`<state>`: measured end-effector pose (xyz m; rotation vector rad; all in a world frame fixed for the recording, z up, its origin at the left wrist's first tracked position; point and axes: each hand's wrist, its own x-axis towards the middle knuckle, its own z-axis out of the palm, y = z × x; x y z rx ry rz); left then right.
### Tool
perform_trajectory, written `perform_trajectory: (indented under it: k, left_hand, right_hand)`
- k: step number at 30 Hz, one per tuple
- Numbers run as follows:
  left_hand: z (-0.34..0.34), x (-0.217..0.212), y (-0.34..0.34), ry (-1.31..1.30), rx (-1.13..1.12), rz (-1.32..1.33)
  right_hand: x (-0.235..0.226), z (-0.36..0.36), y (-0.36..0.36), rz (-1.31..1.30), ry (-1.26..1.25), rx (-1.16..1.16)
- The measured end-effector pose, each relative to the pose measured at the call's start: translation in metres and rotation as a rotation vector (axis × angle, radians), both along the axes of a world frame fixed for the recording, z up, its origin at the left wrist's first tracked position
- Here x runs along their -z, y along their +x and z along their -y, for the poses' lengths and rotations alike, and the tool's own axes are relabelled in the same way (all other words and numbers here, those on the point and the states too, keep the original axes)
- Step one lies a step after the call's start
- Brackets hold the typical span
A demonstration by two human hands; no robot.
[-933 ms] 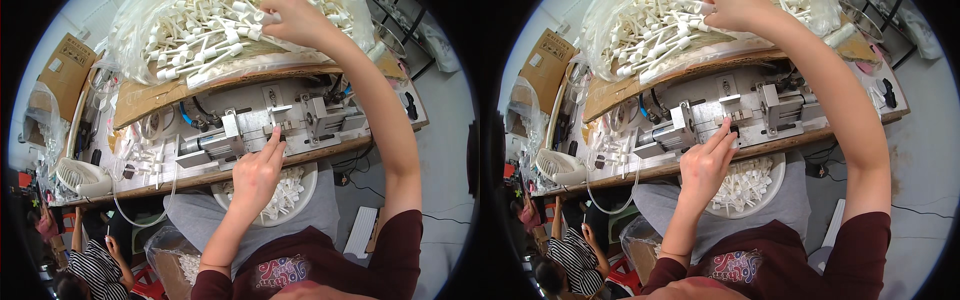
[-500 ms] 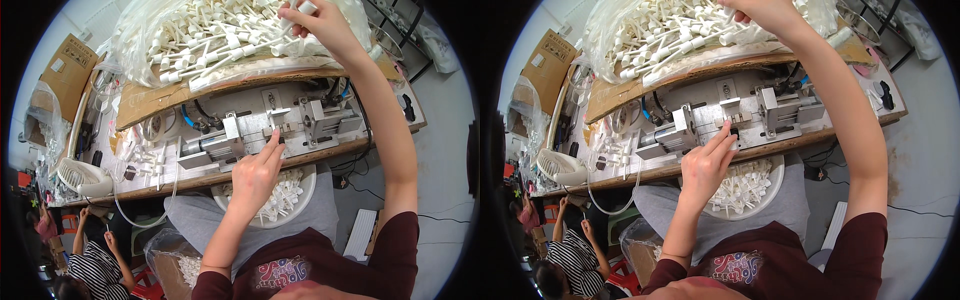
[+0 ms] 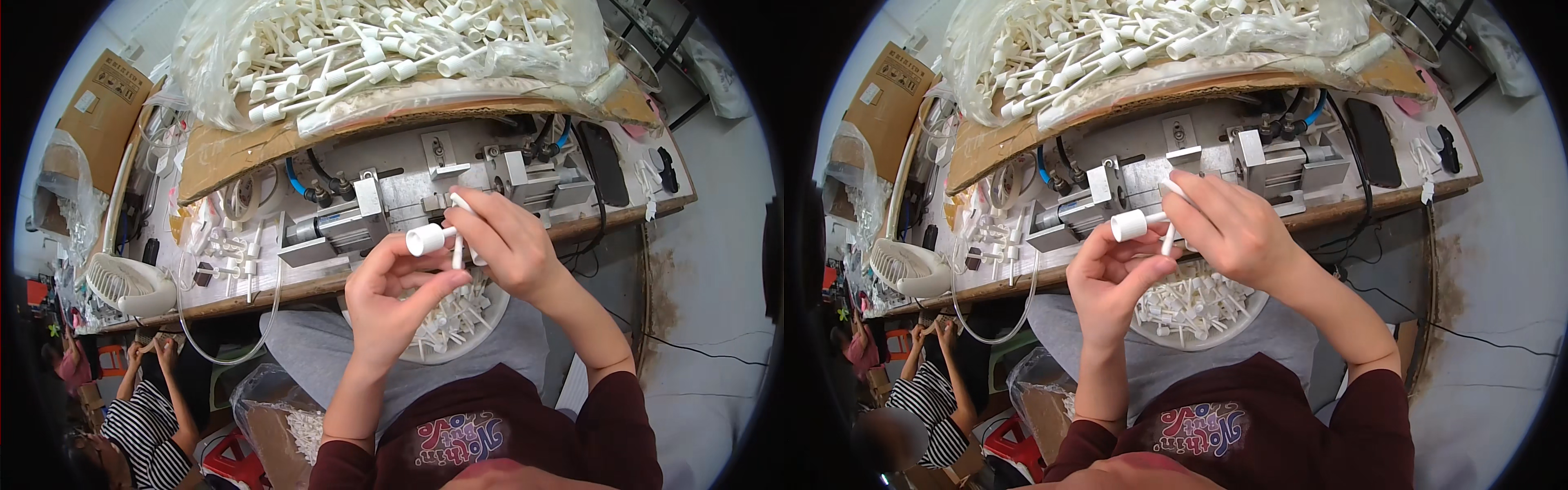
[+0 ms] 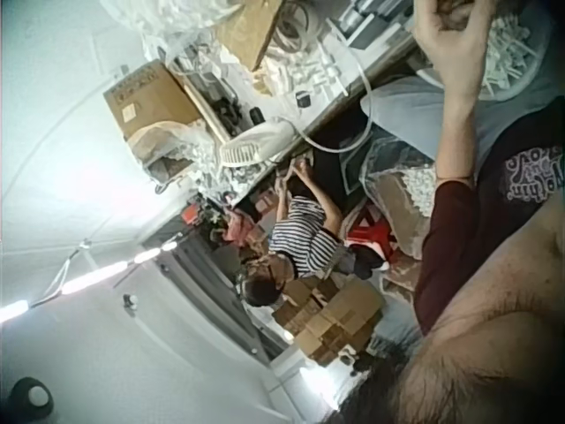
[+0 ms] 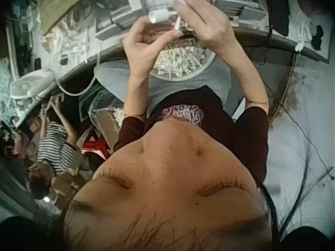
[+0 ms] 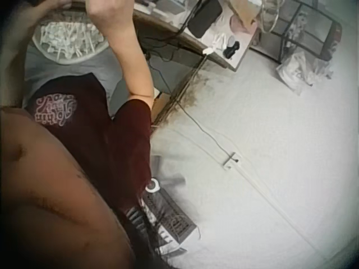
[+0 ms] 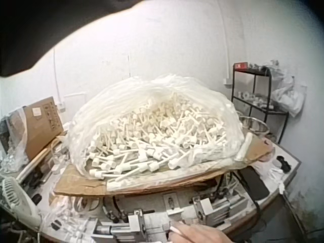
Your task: The recorder is assembling small plastic components, likely sprayer or pump heads, by inserting a thin tube into a cap/nozzle assembly and using a small fixture/press on the workbench.
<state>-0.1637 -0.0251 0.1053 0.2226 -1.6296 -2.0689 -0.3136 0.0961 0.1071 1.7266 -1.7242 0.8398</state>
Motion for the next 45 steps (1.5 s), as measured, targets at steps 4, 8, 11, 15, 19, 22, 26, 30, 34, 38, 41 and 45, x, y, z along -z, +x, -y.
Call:
perform_trajectory:
  k: [4, 8, 11, 15, 19, 22, 26, 30, 34, 38, 41, 45]
  left_hand:
    - [-0.004, -0.004, 0.0, 0.135, 0.065, -0.04]
    - [0.008, 0.005, -0.001, -0.237, -0.041, -0.09]
    - [0.009, 0.006, -0.004, -0.497, -0.144, -0.053]
    - [0.01, 0.007, -0.002, -0.653, -0.032, -0.056]
    - [0.01, 0.004, -0.003, -0.687, 0.012, -0.074]
    - [0.014, 0.007, 0.0, -0.788, 0.011, -0.119]
    - [0.015, -0.001, 0.002, -0.878, -0.078, -0.157]
    - [0.011, 0.013, -0.008, -1.064, -0.231, -0.015]
    - [0.009, 0.023, -0.021, -1.365, -0.231, 0.093]
    - [0.007, 0.017, -0.027, -1.469, -0.218, 0.146]
    - [0.008, 0.013, -0.029, -1.495, -0.202, 0.141]
    - [0.009, 0.014, -0.029, -1.471, -0.194, 0.152]
  right_hand:
    - [-0.001, -0.002, 0.009, -0.008, -0.054, 0.013]
    - [0.003, -0.005, 0.007, 0.516, -0.113, -0.037]
    - [-0.015, -0.018, 0.014, 1.625, 0.13, -0.208]
    - [-0.002, -0.019, 0.016, 1.888, 0.101, -0.385]
    - [0.003, -0.023, 0.015, 2.01, 0.115, -0.516]
    - [0.006, -0.023, 0.018, 2.064, 0.163, -0.539]
    - [0.002, -0.024, 0.018, 1.965, -0.067, -0.389]
    - [0.001, -0.033, 0.02, 1.699, -0.201, -0.136]
    - [-0.001, -0.042, 0.026, 1.529, -0.095, -0.008]
    - [0.003, -0.051, 0.023, 1.263, -0.081, 0.072]
    - [0.0, -0.052, 0.024, 1.173, -0.094, 0.102]
    - [0.004, -0.052, 0.025, 1.033, -0.11, 0.158]
